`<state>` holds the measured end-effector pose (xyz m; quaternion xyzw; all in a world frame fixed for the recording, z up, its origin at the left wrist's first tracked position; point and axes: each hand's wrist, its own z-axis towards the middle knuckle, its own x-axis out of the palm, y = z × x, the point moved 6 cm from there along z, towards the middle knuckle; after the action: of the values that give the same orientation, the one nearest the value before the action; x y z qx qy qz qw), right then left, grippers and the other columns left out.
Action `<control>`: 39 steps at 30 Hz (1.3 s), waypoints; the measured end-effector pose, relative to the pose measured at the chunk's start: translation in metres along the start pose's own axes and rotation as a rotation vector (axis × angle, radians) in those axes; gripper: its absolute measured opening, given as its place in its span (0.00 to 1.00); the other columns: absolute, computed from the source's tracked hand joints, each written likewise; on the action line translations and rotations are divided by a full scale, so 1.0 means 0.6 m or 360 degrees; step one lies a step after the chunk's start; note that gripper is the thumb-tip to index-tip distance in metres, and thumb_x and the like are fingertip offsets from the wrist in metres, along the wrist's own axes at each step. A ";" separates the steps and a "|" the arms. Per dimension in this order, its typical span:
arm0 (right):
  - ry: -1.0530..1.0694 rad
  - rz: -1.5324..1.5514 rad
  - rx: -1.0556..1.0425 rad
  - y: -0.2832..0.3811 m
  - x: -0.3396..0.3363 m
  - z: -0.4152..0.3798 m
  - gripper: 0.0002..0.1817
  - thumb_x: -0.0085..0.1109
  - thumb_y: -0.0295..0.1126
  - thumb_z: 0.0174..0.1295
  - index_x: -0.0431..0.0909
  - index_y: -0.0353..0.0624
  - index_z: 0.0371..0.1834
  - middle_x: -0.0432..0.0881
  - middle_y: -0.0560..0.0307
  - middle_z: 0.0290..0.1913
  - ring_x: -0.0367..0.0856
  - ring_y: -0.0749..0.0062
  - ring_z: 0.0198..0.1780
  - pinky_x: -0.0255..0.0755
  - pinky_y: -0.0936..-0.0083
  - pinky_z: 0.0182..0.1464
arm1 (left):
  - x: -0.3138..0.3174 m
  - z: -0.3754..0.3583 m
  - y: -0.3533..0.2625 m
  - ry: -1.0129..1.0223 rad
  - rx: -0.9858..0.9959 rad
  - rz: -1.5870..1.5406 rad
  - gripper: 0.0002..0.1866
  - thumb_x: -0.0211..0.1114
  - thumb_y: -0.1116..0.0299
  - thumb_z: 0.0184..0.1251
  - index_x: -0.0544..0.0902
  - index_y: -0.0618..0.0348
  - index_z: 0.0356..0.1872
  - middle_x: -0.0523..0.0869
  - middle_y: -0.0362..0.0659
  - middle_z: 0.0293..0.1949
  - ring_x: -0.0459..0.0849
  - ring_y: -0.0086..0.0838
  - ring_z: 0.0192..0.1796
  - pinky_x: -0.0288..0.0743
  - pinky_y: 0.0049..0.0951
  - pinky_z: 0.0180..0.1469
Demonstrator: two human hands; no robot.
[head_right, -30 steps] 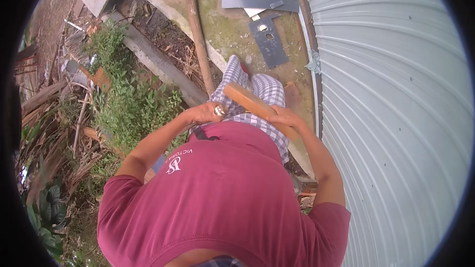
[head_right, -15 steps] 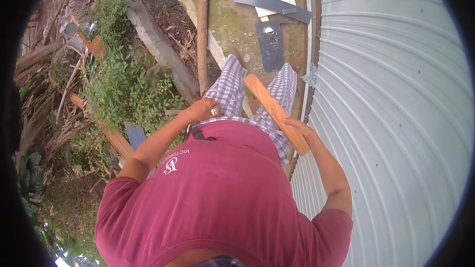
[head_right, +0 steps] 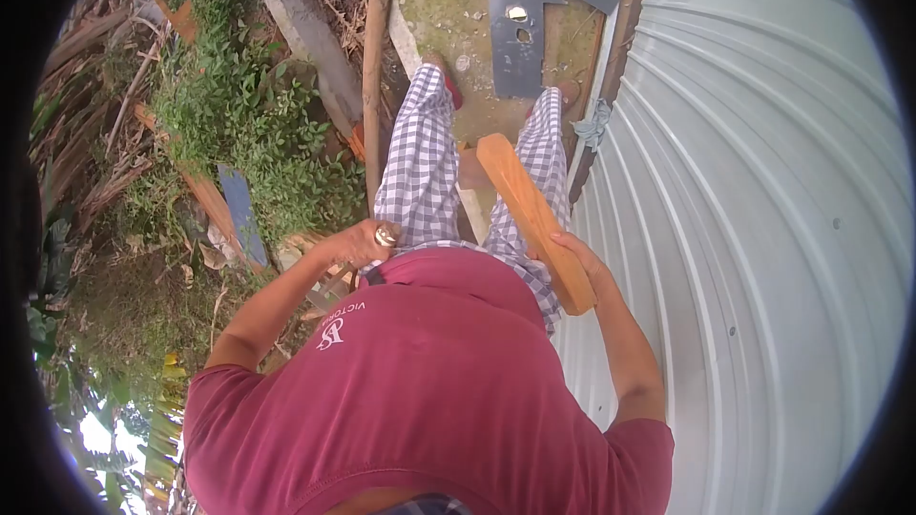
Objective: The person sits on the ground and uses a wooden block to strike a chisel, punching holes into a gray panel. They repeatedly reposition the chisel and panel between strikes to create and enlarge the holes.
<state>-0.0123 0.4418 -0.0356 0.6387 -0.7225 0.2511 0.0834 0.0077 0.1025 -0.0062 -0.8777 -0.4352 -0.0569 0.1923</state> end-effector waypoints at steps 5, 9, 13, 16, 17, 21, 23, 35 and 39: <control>0.0050 -0.0269 -0.0003 0.035 -0.029 0.059 0.32 0.56 0.51 0.56 0.67 0.42 0.60 0.79 0.55 0.40 0.77 0.76 0.37 0.72 0.79 0.38 | -0.031 0.050 -0.003 -0.0076 0.0017 0.0127 0.16 0.68 0.64 0.48 0.80 0.61 0.38 0.83 0.44 0.32 0.80 0.30 0.37 0.73 0.29 0.45; 0.0047 -0.0516 -0.0514 0.125 -0.056 0.171 0.30 0.55 0.47 0.61 0.63 0.40 0.60 0.77 0.56 0.38 0.77 0.75 0.32 0.74 0.78 0.33 | -0.200 0.153 -0.079 -0.0956 0.0248 0.0843 0.18 0.64 0.62 0.51 0.78 0.59 0.42 0.84 0.56 0.31 0.83 0.52 0.37 0.77 0.42 0.42; -0.0219 -0.0612 -0.0937 0.270 -0.046 0.269 0.24 0.50 0.50 0.63 0.74 0.37 0.45 0.78 0.55 0.31 0.77 0.74 0.31 0.73 0.79 0.36 | -0.380 0.236 -0.145 -0.1626 0.0725 0.0609 0.22 0.67 0.60 0.52 0.77 0.60 0.47 0.85 0.52 0.32 0.85 0.40 0.35 0.76 0.34 0.40; -0.0345 -0.0527 -0.1170 0.350 -0.039 0.337 0.25 0.49 0.50 0.64 0.74 0.36 0.44 0.78 0.54 0.31 0.77 0.73 0.32 0.73 0.78 0.37 | -0.440 0.286 -0.161 -0.2009 0.1122 0.0469 0.19 0.70 0.62 0.53 0.78 0.59 0.44 0.83 0.46 0.34 0.81 0.29 0.36 0.74 0.27 0.42; -0.0457 -0.0502 -0.1255 0.376 -0.032 0.357 0.25 0.50 0.50 0.63 0.74 0.35 0.45 0.78 0.54 0.31 0.77 0.73 0.32 0.73 0.78 0.37 | -0.452 0.308 -0.167 -0.2035 0.1253 0.0268 0.18 0.71 0.65 0.55 0.77 0.56 0.45 0.80 0.43 0.36 0.77 0.24 0.39 0.71 0.23 0.45; -0.0712 -0.0643 -0.1498 0.455 -0.062 0.413 0.25 0.52 0.50 0.63 0.74 0.36 0.46 0.78 0.54 0.32 0.78 0.73 0.33 0.74 0.78 0.36 | -0.432 0.412 -0.142 -0.1946 0.1250 -0.0032 0.14 0.69 0.68 0.57 0.76 0.59 0.41 0.78 0.39 0.32 0.76 0.20 0.35 0.71 0.22 0.40; -0.0743 -0.0693 -0.1472 0.478 -0.081 0.439 0.25 0.52 0.50 0.63 0.73 0.36 0.47 0.78 0.55 0.33 0.77 0.74 0.33 0.74 0.78 0.35 | -0.425 0.485 -0.105 -0.1942 0.1414 -0.0248 0.13 0.69 0.70 0.56 0.75 0.61 0.39 0.77 0.37 0.30 0.75 0.18 0.34 0.71 0.20 0.38; -0.1137 -0.1416 -0.1632 0.523 -0.046 0.427 0.31 0.56 0.50 0.59 0.71 0.38 0.58 0.77 0.56 0.47 0.72 0.75 0.48 0.64 0.80 0.50 | -0.416 0.610 -0.068 -0.1524 0.1558 -0.0527 0.14 0.70 0.75 0.55 0.76 0.60 0.40 0.77 0.34 0.28 0.74 0.15 0.32 0.71 0.17 0.34; -0.1287 -0.1785 -0.1830 0.597 -0.025 0.417 0.32 0.55 0.53 0.59 0.71 0.40 0.58 0.77 0.60 0.43 0.73 0.78 0.43 0.65 0.81 0.44 | -0.455 0.581 -0.047 -0.2090 0.1493 0.0133 0.16 0.70 0.67 0.55 0.76 0.64 0.40 0.80 0.42 0.29 0.77 0.24 0.31 0.73 0.25 0.36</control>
<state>-0.3054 0.3581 -0.3492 0.7968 -0.2928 -0.4709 0.2400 -0.2057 0.0506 -0.3917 -0.5755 -0.4047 0.6661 0.2477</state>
